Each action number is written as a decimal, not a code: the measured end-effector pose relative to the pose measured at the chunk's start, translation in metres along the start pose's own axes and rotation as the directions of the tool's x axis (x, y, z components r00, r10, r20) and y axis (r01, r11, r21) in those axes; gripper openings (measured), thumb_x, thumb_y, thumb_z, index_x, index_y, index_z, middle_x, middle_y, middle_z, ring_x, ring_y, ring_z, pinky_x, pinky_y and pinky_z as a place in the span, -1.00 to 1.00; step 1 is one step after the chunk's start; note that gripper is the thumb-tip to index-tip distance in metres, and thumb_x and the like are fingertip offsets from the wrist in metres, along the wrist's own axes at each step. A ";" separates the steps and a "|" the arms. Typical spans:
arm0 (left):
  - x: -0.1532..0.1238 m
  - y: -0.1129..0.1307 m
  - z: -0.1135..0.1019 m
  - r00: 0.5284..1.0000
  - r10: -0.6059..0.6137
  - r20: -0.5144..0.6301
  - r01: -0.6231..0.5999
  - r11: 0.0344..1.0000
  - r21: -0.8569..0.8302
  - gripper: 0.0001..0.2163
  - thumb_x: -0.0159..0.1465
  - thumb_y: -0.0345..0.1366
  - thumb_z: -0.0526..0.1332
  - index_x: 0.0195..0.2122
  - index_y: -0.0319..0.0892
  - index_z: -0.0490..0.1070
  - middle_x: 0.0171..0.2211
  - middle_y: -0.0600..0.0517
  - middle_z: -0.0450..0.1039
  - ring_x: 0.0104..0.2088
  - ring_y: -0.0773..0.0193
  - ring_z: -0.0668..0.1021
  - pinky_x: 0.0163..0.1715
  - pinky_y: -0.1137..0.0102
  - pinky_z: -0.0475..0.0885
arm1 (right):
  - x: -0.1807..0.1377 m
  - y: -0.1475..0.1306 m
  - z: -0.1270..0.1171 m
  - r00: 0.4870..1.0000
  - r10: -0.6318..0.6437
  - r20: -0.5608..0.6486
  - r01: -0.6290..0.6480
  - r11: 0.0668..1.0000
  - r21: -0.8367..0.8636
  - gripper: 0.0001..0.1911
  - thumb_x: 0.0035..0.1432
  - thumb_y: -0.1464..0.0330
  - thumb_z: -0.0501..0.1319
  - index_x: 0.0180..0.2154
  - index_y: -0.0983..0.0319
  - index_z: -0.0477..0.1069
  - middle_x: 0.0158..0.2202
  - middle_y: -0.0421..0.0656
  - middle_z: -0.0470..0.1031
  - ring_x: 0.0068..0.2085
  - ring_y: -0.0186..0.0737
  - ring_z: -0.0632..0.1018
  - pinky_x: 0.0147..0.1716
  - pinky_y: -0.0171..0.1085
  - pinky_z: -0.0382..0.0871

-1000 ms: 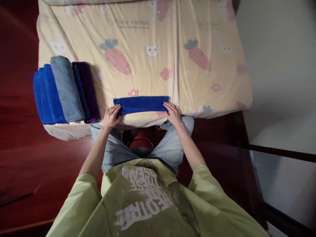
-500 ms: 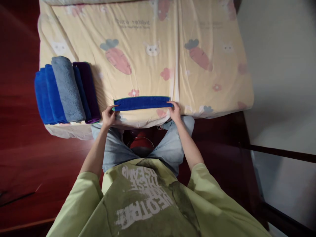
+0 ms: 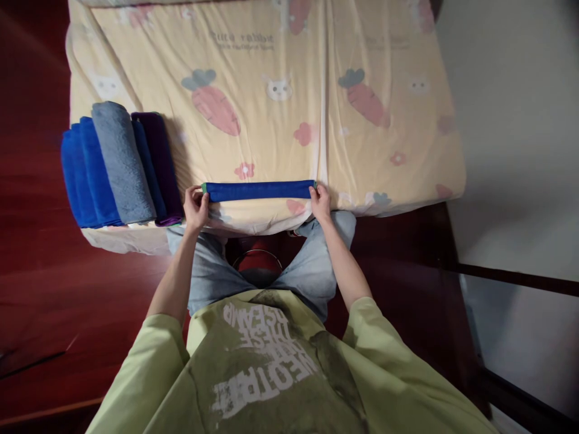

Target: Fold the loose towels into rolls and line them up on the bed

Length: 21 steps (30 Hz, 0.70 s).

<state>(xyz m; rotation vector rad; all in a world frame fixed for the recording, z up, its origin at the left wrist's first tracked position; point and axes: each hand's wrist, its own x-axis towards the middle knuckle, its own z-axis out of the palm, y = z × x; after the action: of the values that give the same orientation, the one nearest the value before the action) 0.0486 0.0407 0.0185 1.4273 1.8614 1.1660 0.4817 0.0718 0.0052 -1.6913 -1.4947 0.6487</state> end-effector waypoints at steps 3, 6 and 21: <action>0.003 0.004 0.001 1.000 -0.009 0.005 0.009 0.999 0.038 -0.56 0.39 0.08 0.19 0.10 -0.14 0.28 -0.37 0.05 0.45 -0.38 0.26 0.54 -0.31 0.38 0.45 | 0.002 -0.002 0.002 1.000 0.008 -0.021 -0.008 1.000 0.009 -0.43 0.31 -0.22 0.03 -0.37 0.13 0.27 -0.43 -0.16 0.38 -0.34 -0.16 0.42 -0.22 -0.16 0.42; 0.008 0.006 0.001 1.000 -0.010 -0.013 0.011 0.995 0.096 -0.63 0.37 0.01 0.21 0.04 -0.14 0.33 -0.38 0.05 0.48 -0.39 0.23 0.55 -0.30 0.37 0.45 | 0.007 -0.004 0.005 0.999 0.034 -0.026 -0.033 0.999 0.019 -0.45 0.30 -0.18 0.09 -0.43 0.13 0.27 -0.47 -0.17 0.38 -0.36 -0.17 0.42 -0.22 -0.17 0.43; 0.020 0.012 0.015 0.971 0.239 -0.009 -0.216 0.894 0.392 -0.81 0.39 -0.32 0.20 -0.03 -0.16 0.53 0.06 -0.19 0.47 0.15 -0.08 0.48 0.18 0.02 0.36 | -0.003 -0.013 0.007 0.980 -0.166 -0.106 0.135 0.958 -0.253 -0.72 0.40 0.26 0.15 -0.01 0.26 0.50 0.00 0.13 0.53 0.04 0.00 0.52 0.14 -0.04 0.38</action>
<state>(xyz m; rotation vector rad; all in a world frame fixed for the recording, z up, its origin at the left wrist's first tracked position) 0.0601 0.0656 0.0231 1.8917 2.0936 0.9812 0.4676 0.0701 0.0117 -1.7431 -1.6463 0.2781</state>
